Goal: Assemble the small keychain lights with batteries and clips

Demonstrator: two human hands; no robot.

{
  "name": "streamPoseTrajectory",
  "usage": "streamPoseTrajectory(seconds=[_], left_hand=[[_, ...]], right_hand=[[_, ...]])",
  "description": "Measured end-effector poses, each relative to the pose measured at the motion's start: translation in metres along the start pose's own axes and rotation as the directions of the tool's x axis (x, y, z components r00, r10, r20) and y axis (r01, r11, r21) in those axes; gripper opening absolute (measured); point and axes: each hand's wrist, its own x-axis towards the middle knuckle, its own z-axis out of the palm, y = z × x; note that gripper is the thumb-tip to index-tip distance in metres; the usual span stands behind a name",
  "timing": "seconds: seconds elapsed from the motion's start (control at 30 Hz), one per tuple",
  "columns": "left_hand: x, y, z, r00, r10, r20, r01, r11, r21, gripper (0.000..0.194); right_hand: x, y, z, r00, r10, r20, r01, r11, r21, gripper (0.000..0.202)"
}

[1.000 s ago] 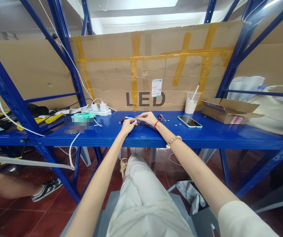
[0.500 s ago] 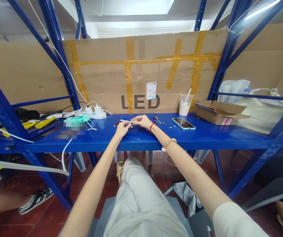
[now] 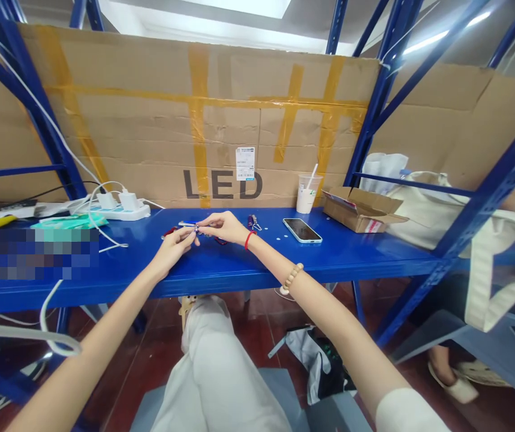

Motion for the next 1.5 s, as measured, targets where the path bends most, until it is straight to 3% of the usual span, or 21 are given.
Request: streamPoseTrajectory(seconds=[0.17,0.3,0.43,0.67,0.87,1.0,1.2,1.5], left_hand=[[-0.009,0.014,0.008,0.978,-0.099,0.186,0.100,0.995,0.002,0.048],[-0.005,0.024,0.014,0.950,-0.150,0.275,0.147,0.989,0.033,0.048],[0.009,0.029,0.019,0.932,-0.171,0.318,0.169,0.985,0.035,0.049],[0.043,0.032,0.029,0.901,-0.195,0.389,0.197,0.980,0.033,0.047],[0.060,0.023,0.038,0.892,-0.240,0.382,0.264,0.965,-0.010,0.046],[0.067,0.016,0.042,0.879,-0.267,0.395,0.286,0.958,0.010,0.045],[0.081,0.014,0.045,0.881,-0.250,0.401,0.244,0.968,0.068,0.043],[0.090,-0.003,0.049,0.894,-0.184,0.408,0.121,0.977,0.175,0.039]], right_hand=[[-0.016,-0.019,-0.020,0.982,-0.171,0.080,0.187,0.935,-0.302,0.010],[-0.018,-0.034,-0.035,0.953,-0.230,0.196,0.298,0.825,-0.480,0.004],[-0.013,-0.039,-0.050,0.940,-0.245,0.237,0.337,0.773,-0.537,0.006],[-0.001,-0.029,-0.076,0.941,-0.225,0.254,0.337,0.715,-0.613,0.010],[-0.003,-0.010,-0.078,0.966,-0.215,0.146,0.253,0.651,-0.715,0.015],[-0.006,-0.001,-0.077,0.984,-0.158,0.078,0.169,0.715,-0.679,0.014],[-0.013,-0.003,-0.079,1.000,-0.009,-0.002,0.005,0.733,-0.680,0.018],[-0.036,0.003,-0.073,0.991,0.022,-0.133,-0.103,0.760,-0.641,0.024]])
